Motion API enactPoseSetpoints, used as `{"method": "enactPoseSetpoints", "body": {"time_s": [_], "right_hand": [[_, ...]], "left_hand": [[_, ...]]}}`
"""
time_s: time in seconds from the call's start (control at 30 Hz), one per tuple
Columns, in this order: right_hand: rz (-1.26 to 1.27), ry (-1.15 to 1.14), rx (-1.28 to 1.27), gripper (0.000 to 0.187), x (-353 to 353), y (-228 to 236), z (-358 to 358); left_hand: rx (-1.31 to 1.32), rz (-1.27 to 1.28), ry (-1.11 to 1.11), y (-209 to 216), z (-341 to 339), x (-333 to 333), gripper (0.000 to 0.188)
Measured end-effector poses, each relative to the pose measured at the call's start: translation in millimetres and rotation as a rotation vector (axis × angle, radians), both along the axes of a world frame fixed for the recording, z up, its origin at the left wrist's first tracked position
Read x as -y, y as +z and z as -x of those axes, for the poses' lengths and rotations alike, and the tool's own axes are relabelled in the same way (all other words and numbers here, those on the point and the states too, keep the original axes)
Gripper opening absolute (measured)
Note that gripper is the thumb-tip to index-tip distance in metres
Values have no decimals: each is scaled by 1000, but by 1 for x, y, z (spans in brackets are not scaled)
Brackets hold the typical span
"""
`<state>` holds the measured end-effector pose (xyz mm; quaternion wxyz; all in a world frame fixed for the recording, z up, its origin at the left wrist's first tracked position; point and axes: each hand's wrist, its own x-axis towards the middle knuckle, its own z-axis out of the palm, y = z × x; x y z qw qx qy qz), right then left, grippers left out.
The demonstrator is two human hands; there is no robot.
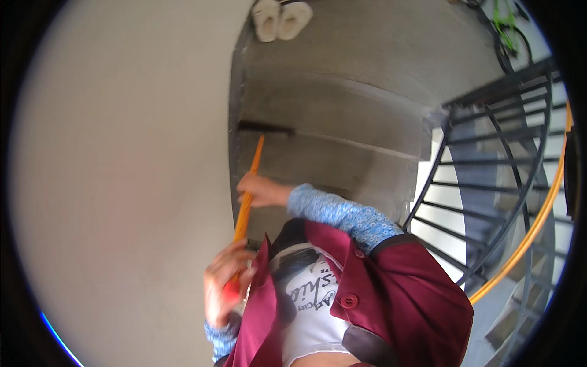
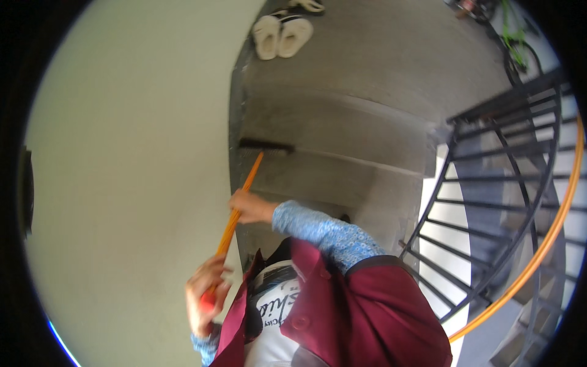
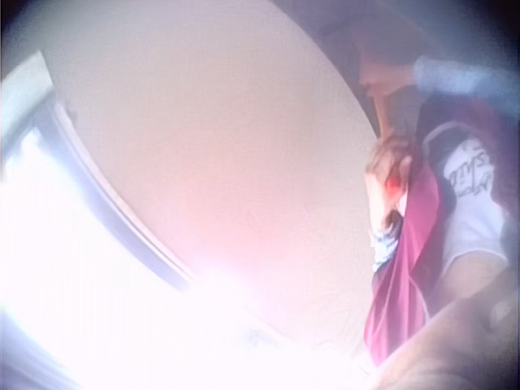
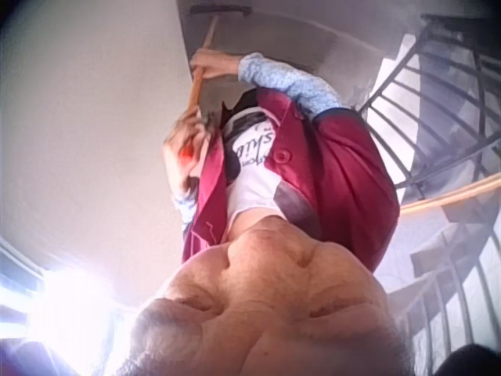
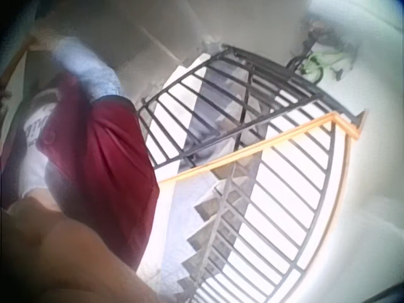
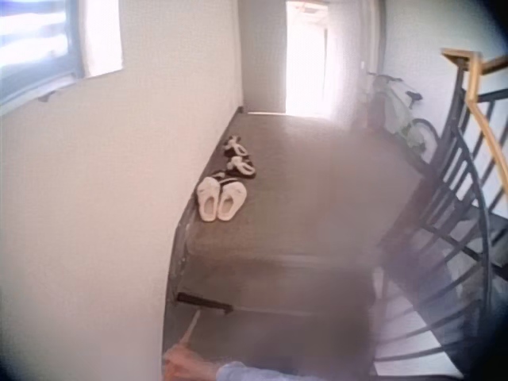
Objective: The person sweeps a spiral staircase with a long-handled broom, moving downward step by step. They gather debris into a dustpan and plastic bag, then continue sweeping the remaining steps and the landing area.
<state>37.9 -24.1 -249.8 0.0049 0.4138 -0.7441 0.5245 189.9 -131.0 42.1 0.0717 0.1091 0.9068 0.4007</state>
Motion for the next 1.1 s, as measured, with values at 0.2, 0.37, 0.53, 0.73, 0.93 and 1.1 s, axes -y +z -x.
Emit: {"method": "enactPoseSetpoints", "body": {"time_s": [0.2, 0.37, 0.53, 0.73, 0.93, 1.1], "right_hand": [[-57, 132, 261, 23, -78, 68, -79], [-228, -231, 364, 25, -189, 60, -128], [-288, -937, 352, 25, -295, 22, -199], [-212, -1256, 413, 27, -409, -58, -231], [55, -861, 343, 25, -381, -97, -195], [179, -683, 396, 27, -314, -39, -165]], "left_hand": [[35, -68, -578, 60, 8, -15, 33], [367, -346, -734, 11, 69, -84, 20], [630, -661, -626, -61, 61, -202, 12], [421, -427, -929, -133, 43, -328, 17], [276, -146, -940, -118, 36, -334, 21], [302, -46, -862, -42, 44, -289, 16]]}}
